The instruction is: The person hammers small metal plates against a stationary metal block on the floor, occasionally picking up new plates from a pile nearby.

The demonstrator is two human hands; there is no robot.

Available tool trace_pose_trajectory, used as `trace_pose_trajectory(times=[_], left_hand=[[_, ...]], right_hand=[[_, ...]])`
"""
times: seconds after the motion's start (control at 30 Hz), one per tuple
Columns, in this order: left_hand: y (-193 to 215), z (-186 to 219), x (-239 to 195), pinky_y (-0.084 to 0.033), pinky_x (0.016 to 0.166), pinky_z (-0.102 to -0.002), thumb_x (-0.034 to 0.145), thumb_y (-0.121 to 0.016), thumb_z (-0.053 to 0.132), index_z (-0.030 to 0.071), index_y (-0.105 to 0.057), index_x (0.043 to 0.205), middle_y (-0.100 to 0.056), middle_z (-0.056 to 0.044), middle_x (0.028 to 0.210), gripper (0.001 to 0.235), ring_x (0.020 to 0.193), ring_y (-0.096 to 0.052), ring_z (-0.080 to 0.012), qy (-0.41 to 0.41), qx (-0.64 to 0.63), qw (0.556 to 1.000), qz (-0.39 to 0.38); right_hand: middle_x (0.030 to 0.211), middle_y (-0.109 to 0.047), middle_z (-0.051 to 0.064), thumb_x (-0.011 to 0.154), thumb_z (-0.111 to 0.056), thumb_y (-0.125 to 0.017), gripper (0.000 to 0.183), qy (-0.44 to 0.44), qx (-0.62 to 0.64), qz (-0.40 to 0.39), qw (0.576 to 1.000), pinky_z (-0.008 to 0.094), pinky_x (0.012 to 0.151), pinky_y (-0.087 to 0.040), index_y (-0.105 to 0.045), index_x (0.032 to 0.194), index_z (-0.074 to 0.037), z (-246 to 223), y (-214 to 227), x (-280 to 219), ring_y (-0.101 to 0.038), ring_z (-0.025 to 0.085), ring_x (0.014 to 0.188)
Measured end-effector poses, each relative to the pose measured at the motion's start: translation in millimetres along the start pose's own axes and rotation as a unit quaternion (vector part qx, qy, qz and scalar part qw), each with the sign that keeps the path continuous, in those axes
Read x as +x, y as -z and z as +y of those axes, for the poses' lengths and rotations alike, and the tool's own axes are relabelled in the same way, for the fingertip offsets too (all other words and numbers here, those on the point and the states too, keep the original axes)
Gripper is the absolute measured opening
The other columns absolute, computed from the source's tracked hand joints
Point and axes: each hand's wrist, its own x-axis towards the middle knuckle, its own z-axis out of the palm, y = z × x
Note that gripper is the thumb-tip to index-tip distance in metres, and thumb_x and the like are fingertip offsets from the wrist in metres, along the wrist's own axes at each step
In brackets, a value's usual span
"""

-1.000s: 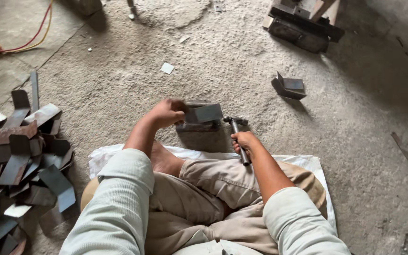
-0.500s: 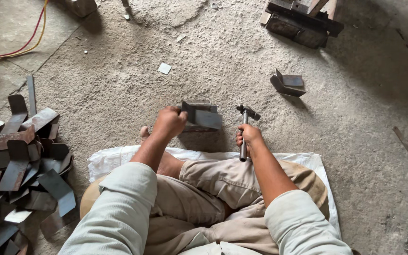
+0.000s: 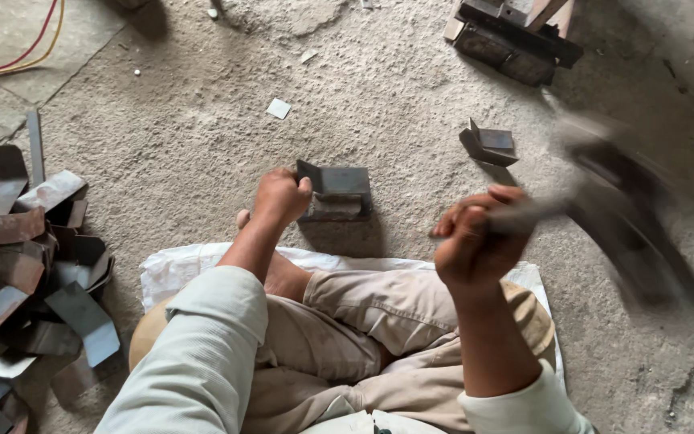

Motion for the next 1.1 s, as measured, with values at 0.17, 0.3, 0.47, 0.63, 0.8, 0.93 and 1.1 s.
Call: trace_pose_trajectory(times=[0.17,0.3,0.47,0.63,0.8,0.93,1.1], left_hand=[[2,6,6,-0.053,0.093,-0.044,0.097,-0.059,0.034,-0.001,-0.073,0.109,-0.075,-0.021,0.104,0.039,0.099,-0.073,-0.0328,0.051,0.002,0.998,-0.046],[-2,0,4,-0.053,0.095,-0.043,0.094,-0.06,0.033,0.001,-0.074,0.109,-0.075,-0.022,0.105,0.037,0.1,-0.072,-0.0348,0.013,-0.016,0.999,-0.024],[0,-2,9,-0.054,0.097,-0.043,0.094,-0.06,0.033,0.003,-0.076,0.105,-0.076,-0.024,0.104,0.035,0.101,-0.072,-0.0366,0.035,-0.029,0.998,-0.045],[-5,-7,5,-0.054,0.094,-0.045,0.091,-0.063,0.032,0.001,-0.076,0.102,-0.074,-0.024,0.104,0.036,0.102,-0.07,-0.039,0.005,-0.029,1.0,-0.01],[1,-1,8,-0.053,0.095,-0.045,0.092,-0.062,0.032,0.001,-0.076,0.102,-0.075,-0.023,0.102,0.035,0.1,-0.072,-0.0373,0.014,-0.024,0.999,-0.025],[4,1,3,-0.053,0.092,-0.046,0.091,-0.063,0.031,0.001,-0.077,0.101,-0.074,-0.024,0.101,0.035,0.099,-0.07,-0.0384,-0.012,-0.025,1.0,0.005],[9,1,5,-0.054,0.095,-0.044,0.091,-0.063,0.032,0.002,-0.077,0.106,-0.075,-0.023,0.105,0.036,0.103,-0.071,-0.0372,0.044,-0.032,0.998,-0.03]], right_hand=[[0.078,-0.051,0.01,0.111,-0.021,-0.051,0.013,0.041,-0.058,-0.026,0.997,0.033,0.058,-0.047,-0.04,0.109,-0.015,43,-29,-28,-0.048,0.017,0.058],[0.071,-0.057,0.004,0.104,-0.028,-0.048,0.016,-0.448,-0.297,-0.321,0.78,0.045,0.068,-0.052,-0.054,0.111,-0.015,79,-54,-70,-0.059,0.016,0.062],[0.07,-0.055,0.005,0.106,-0.042,-0.053,0.036,-0.365,-0.099,-0.183,0.907,0.034,0.048,-0.044,-0.059,0.106,-0.006,58,-46,-51,-0.049,0.013,0.054],[0.075,-0.052,0.001,0.108,-0.05,-0.052,0.04,-0.151,0.155,-0.034,0.976,0.024,0.047,-0.037,-0.051,0.108,-0.01,28,-32,-40,-0.045,0.007,0.054],[0.075,-0.052,0.005,0.112,-0.042,-0.049,0.037,-0.168,-0.025,-0.094,0.981,0.025,0.046,-0.037,-0.054,0.101,-0.007,72,-53,-83,-0.047,0.01,0.052],[0.074,-0.059,-0.001,0.114,-0.04,-0.047,0.038,-0.396,-0.321,-0.285,0.812,0.025,0.051,-0.046,-0.06,0.119,-0.005,102,-59,-83,-0.057,0.006,0.059],[0.072,-0.048,-0.002,0.107,-0.042,-0.051,0.034,-0.273,-0.039,-0.061,0.959,0.026,0.037,-0.037,-0.057,0.112,-0.009,69,-31,-21,-0.041,0.007,0.048]])
